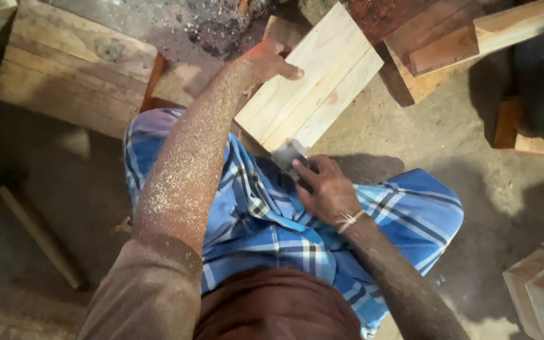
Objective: The person sits on the floor and sands rectangular wooden planks using a sanding block. They repeatedly rub the block along the surfaces and edges, turning the planks to cover different sides. Another person nearby also sands wood.
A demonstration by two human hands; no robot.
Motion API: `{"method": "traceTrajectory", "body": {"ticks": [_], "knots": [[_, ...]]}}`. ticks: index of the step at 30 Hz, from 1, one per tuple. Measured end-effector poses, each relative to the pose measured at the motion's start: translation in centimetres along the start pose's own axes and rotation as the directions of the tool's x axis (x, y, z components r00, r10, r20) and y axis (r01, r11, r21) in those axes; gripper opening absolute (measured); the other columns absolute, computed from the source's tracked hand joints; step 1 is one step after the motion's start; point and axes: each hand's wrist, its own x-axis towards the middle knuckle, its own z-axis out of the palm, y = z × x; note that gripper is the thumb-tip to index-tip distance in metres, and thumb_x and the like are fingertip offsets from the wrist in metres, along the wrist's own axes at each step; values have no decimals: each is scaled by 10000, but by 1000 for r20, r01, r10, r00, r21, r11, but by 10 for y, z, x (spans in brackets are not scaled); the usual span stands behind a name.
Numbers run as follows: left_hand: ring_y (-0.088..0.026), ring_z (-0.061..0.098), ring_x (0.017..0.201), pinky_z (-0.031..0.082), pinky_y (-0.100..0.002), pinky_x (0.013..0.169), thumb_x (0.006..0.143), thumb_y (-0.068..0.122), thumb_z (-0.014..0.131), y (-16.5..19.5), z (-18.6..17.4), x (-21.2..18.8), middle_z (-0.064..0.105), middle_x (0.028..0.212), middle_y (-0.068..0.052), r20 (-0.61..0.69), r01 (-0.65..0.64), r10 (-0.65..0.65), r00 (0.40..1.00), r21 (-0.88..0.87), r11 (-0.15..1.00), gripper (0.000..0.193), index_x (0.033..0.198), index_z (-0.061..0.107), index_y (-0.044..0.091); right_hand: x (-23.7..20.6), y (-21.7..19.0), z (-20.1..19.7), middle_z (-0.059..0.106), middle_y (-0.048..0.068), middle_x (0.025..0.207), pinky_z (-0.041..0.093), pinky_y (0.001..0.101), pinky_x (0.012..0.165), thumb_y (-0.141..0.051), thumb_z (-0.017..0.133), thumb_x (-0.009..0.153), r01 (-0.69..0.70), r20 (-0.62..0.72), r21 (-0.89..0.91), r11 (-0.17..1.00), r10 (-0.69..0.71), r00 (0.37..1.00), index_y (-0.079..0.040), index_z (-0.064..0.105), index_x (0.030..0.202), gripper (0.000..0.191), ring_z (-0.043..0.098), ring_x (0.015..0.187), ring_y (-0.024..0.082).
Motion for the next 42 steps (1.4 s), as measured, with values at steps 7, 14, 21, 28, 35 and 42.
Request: {"method": "traceTrajectory", "body": {"ticks": [7,14,21,28,35,42], "knots": [[-333,513,1388,401,-413,1151,683,347,928,-20,0,14,513,1482,-258,-13,-98,98,995,37,994,1046,1485,401,-71,22,14,-29,604,181,1158,575,471,848,-240,756,807,-44,146,-86,995,56,988,-116,709,1252,464,617,1061,369],[-331,485,1393,390,-391,1144,706,400,929,-21,1,23,487,1499,-263,21,-113,112,994,178,977,1013,1453,444,-84,36,44,-38,625,181,1083,547,486,865,-225,743,773,-74,90,-52,996,79,993,-122,747,1185,425,631,1043,384],[-280,624,1276,457,-373,1088,680,351,876,-29,1,15,671,1352,-186,64,-113,110,992,51,992,829,1379,605,-5,55,83,-49,640,186,1026,540,479,852,-215,756,747,-47,57,-38,998,49,997,-93,764,1138,409,638,987,384],[-258,539,1266,423,-381,1043,736,275,949,-42,6,23,579,1381,-217,13,-275,275,961,48,960,841,1394,540,-51,61,114,-66,652,147,1028,547,467,855,-184,746,720,-38,18,-92,995,39,999,-117,783,1095,383,646,999,365],[-196,668,1110,513,-347,964,699,241,899,-34,8,13,718,1213,-119,45,-134,137,990,-54,989,681,1293,654,12,80,142,-74,660,111,1045,537,458,846,-182,726,777,-213,68,-117,970,221,973,-187,805,1083,316,652,1015,320],[-189,693,1052,527,-346,930,737,179,855,-25,6,7,750,1138,-102,129,-113,128,983,-115,987,576,1267,689,24,90,182,-75,666,133,1082,531,459,887,-172,737,776,-168,-103,-87,982,159,982,-143,804,1066,299,645,1034,338]]}}
